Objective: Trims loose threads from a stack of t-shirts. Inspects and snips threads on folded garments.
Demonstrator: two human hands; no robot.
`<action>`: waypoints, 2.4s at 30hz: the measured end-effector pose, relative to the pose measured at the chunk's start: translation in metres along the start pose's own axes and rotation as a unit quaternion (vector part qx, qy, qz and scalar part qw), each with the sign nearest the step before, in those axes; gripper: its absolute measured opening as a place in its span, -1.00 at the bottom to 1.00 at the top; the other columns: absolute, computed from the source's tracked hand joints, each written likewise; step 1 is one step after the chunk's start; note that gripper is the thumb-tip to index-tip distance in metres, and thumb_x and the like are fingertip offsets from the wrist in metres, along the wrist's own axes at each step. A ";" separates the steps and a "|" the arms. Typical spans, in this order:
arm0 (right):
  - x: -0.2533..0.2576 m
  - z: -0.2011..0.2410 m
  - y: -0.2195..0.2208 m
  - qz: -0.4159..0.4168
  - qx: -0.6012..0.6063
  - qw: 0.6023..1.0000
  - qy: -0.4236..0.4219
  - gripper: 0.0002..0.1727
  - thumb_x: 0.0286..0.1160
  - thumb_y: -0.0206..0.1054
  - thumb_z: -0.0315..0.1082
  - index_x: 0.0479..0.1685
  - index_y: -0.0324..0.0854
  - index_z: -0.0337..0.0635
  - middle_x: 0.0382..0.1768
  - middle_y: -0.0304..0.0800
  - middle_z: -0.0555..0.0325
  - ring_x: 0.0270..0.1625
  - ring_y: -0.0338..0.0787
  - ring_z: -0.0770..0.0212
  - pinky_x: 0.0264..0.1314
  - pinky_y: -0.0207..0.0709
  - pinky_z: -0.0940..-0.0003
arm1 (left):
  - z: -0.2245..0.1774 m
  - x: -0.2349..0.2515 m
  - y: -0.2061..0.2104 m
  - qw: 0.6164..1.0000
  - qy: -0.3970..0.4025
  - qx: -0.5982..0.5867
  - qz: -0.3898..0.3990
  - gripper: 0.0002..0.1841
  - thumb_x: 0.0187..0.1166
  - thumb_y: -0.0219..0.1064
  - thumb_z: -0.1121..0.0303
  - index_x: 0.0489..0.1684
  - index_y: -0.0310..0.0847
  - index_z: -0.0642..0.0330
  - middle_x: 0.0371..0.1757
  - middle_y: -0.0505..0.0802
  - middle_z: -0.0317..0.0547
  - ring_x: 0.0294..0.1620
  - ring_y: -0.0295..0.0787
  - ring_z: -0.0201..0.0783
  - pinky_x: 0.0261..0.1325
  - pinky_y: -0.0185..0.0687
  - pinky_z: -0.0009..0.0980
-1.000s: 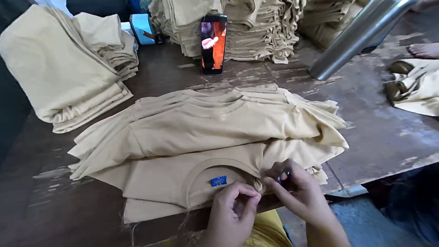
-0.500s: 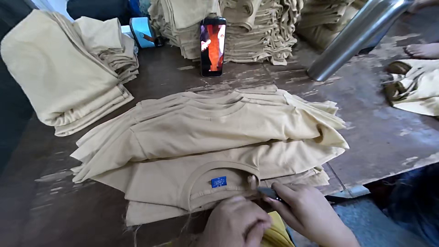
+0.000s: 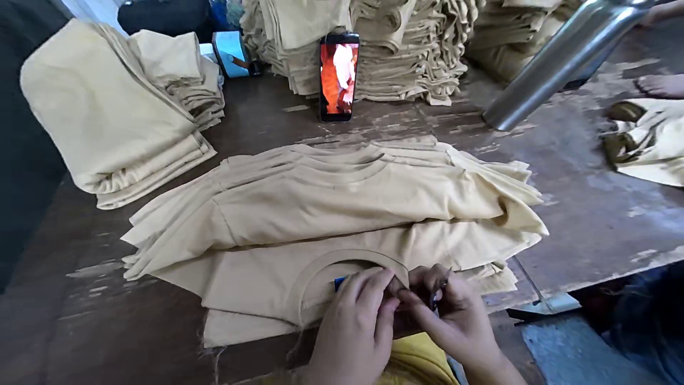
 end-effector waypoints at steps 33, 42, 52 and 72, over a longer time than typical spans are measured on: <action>0.010 0.022 0.001 0.012 -0.275 0.942 -0.191 -0.88 0.45 0.23 -0.34 -0.39 0.39 0.03 -0.40 0.55 0.23 -0.14 0.56 0.20 0.04 0.38 0.32 | 0.037 -0.042 -0.079 0.954 -0.189 0.229 -0.041 -0.70 0.32 0.29 0.25 -0.13 0.81 0.20 -0.43 0.77 -0.17 -0.41 0.68 -0.19 -0.34 0.60 -0.25; 0.012 0.011 0.018 0.234 -0.268 0.923 -0.145 -0.93 0.21 0.28 -0.38 -0.34 0.57 -0.07 -0.27 0.69 0.12 -0.21 0.72 0.10 -0.29 0.60 0.24 | 0.063 -0.020 -0.062 0.902 -0.109 -0.287 -0.303 -0.80 0.70 0.10 0.55 0.02 0.59 0.05 -0.03 0.86 -0.52 0.00 0.79 -0.63 0.08 0.73 -0.63; 0.039 0.037 0.085 0.188 -0.128 0.952 -0.203 -0.59 0.44 0.43 -0.28 0.28 0.70 -0.14 -0.15 0.72 0.00 -0.38 0.74 0.17 -0.49 0.64 0.32 | 0.059 -0.038 -0.059 0.871 -0.169 -0.383 -0.255 -0.81 0.70 0.28 0.43 0.17 0.55 0.03 -0.11 0.93 -0.43 -0.11 0.89 -0.50 0.01 0.83 -0.49; 0.034 0.040 0.097 0.181 -0.143 0.934 -0.273 -0.89 0.50 0.24 -0.50 -0.21 0.66 -0.14 -0.23 0.76 0.05 -0.45 0.69 0.20 -0.50 0.54 0.39 | 0.056 -0.056 -0.041 0.952 -0.045 -0.161 -0.256 -0.82 0.55 0.45 0.34 0.01 0.88 -0.15 0.10 0.82 -0.61 0.10 0.72 -0.71 0.14 0.68 -0.72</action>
Point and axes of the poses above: each hand's wrist, its own x-axis towards the middle knuckle, its own y-axis out of the palm, z = x × y, the point moved 2 cm from there along x, towards the middle knuckle
